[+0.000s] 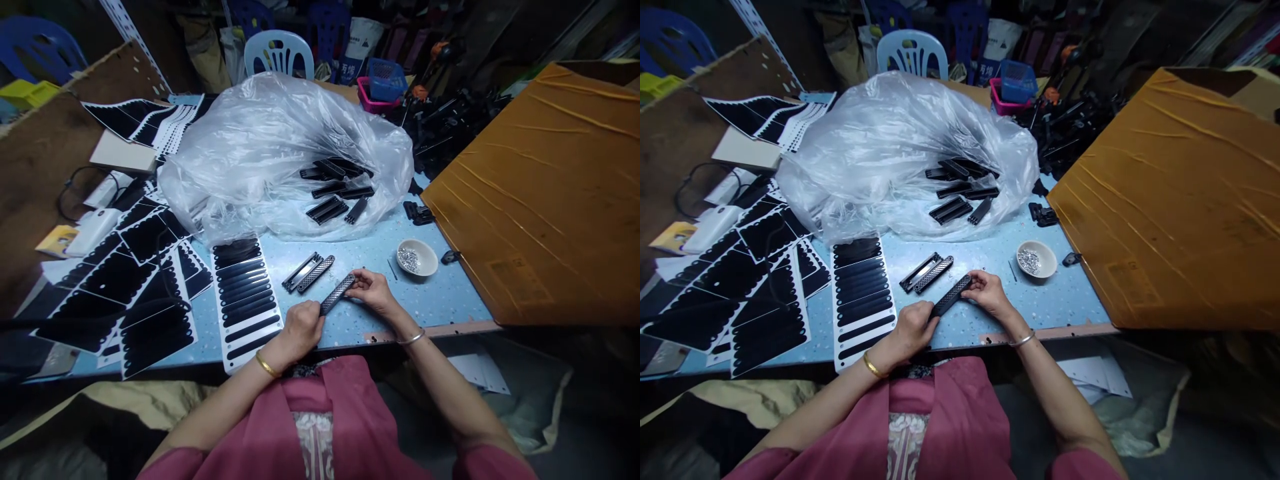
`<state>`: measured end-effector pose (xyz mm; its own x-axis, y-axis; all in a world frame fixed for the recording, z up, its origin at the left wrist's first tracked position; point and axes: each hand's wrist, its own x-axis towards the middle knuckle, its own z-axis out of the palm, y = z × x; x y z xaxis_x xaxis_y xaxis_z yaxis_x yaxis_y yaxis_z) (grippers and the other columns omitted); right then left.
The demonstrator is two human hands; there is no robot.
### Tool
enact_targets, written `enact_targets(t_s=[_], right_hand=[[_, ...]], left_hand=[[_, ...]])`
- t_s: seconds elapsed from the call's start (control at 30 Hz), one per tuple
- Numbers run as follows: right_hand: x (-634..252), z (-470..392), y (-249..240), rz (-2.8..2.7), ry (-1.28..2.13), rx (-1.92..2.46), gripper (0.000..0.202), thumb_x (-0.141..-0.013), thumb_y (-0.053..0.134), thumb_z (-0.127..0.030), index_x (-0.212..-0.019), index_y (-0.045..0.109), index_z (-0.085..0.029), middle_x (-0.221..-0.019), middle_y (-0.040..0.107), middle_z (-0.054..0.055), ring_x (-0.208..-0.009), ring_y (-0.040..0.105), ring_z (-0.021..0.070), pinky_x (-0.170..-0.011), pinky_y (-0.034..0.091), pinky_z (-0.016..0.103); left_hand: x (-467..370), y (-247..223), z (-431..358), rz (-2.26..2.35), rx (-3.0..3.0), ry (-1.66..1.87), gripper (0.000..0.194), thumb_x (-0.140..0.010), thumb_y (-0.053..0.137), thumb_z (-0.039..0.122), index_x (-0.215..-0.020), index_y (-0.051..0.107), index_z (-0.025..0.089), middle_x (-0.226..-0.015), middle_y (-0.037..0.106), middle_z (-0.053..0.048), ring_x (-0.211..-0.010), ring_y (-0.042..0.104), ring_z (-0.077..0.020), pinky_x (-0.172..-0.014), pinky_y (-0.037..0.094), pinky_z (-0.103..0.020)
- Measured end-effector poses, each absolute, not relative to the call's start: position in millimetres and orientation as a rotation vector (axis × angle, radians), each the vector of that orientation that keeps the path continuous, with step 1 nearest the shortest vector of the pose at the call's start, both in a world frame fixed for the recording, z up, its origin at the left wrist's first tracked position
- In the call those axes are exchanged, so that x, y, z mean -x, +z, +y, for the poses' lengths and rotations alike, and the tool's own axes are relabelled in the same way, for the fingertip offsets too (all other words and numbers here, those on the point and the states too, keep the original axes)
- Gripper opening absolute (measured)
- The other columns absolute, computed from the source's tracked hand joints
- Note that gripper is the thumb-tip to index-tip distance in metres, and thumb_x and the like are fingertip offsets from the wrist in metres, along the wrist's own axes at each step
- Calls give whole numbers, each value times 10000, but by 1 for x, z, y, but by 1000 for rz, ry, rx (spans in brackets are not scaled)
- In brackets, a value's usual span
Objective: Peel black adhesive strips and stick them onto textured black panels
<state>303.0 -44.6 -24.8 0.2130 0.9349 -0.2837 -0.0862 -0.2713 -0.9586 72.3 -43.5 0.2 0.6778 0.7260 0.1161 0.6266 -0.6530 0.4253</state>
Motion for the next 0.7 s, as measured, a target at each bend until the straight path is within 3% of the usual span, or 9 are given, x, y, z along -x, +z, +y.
enact_targets(t_s=[0.13,0.23,0.33,0.4,0.47,0.53,0.6,0.7], right_hand=[[-303,-44,-26,-888,1213,1546,549,-407,886,-327,-881,680,-142,-602,638,-27,-545,590,131,-555,507,264],[-304,-48,-13,-908,1193,1572,516,-404,895,-378,-802,666,-142,-558,599,-38,-510,561,123,-507,476,251],[-303,-55,2,-850,1265,1515,547,-492,856,-482,-867,662,-133,-549,561,-50,-473,523,108,-462,421,232],[-300,-57,7,-847,1166,1521,669,-502,862,-440,-1062,664,-133,-521,479,-100,-442,440,73,-448,343,203],[-297,-54,9,-853,1072,1587,618,-576,824,-404,-1114,671,-139,-490,431,-110,-438,395,70,-447,294,203],[-293,-50,9,-884,989,1744,393,-623,789,-349,-949,731,-138,-456,424,-94,-457,395,81,-460,289,213],[-287,-44,10,-957,901,1923,205,-641,771,-301,-766,740,-141,-457,479,-62,-501,443,101,-489,316,223],[-277,-34,17,-1079,859,2052,154,-688,744,-291,-702,723,-139,-506,566,-22,-562,521,131,-519,357,228]], left_hand=[[-70,-1,-42,1117,-2344,479,75,-795,523,181,-739,568,158,-719,640,-92,-667,621,-213,-634,477,-320],[-72,3,-41,1191,-1902,594,131,-758,567,281,-778,605,158,-653,610,-41,-600,602,-186,-588,469,-297],[-74,4,-40,1133,-1235,561,408,-698,657,439,-964,637,130,-488,484,56,-377,484,-127,-408,366,-226],[-75,2,-38,1081,-993,553,649,-667,712,498,-1174,609,106,-453,483,70,-335,446,-111,-367,303,-199],[-74,-2,-36,1098,-982,551,753,-697,691,579,-1270,583,102,-452,530,44,-348,486,-131,-356,313,-200],[-72,-7,-35,1116,-1185,559,741,-677,693,651,-1198,660,125,-477,586,12,-388,546,-162,-376,401,-234],[-69,-15,-35,1071,-1503,619,614,-618,746,648,-1007,749,174,-591,682,-28,-506,642,-204,-480,524,-276],[-66,-30,-32,931,-1949,746,363,-722,712,552,-864,757,221,-777,757,-56,-668,716,-226,-616,589,-270]])
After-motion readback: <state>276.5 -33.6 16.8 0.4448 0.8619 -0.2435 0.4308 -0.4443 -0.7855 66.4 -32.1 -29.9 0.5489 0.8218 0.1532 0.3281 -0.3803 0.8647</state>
